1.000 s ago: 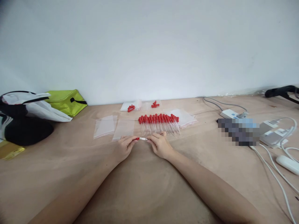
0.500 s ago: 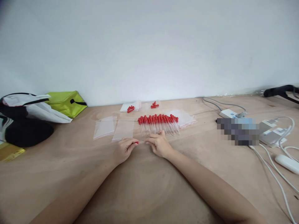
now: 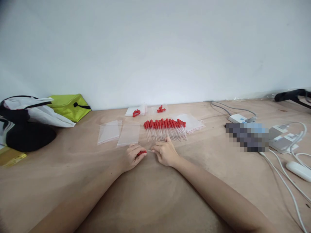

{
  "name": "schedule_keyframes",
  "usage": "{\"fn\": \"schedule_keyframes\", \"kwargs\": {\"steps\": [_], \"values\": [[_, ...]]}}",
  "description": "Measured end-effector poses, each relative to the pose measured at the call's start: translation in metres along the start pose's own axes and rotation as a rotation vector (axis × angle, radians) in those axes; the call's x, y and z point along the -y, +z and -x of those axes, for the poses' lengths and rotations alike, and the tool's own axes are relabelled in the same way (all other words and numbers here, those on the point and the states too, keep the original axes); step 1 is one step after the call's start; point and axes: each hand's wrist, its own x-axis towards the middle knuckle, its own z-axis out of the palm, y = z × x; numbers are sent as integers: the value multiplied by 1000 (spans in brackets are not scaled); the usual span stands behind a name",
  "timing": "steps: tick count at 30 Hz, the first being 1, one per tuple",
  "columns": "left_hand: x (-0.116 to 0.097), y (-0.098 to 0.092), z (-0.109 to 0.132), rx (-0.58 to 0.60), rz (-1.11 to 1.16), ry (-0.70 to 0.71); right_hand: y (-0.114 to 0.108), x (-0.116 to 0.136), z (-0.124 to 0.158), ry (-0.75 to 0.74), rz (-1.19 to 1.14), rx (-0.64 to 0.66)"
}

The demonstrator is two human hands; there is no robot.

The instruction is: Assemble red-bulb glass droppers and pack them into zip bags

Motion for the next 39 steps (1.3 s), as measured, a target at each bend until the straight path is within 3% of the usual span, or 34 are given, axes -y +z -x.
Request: {"fn": "schedule_keyframes", "kwargs": {"steps": [10, 17, 21, 23, 26, 28, 31, 39], "values": [[-1, 1, -3, 14, 14, 65, 5, 6, -3, 22, -79, 64], [10, -5, -5, 74, 17, 5, -2, 9, -6, -22, 4, 31], [19, -9, -3, -12, -35, -19, -9, 13, -7, -40, 94, 69], [21, -10, -2, -133, -106, -97, -9, 10, -10, 27, 79, 69], [23, -10, -1, -251, -230, -268, -6, 0, -20, 313, 17, -53], [24, -7, 0, -240, -286, -356, -2, -9, -32, 517, -19, -150], [27, -3, 1, -193, -342, -439, 6, -18, -51, 676, 4, -220], [26, -2, 2, -51, -385, -571, 26, -23, -74, 762, 157, -196]]}}
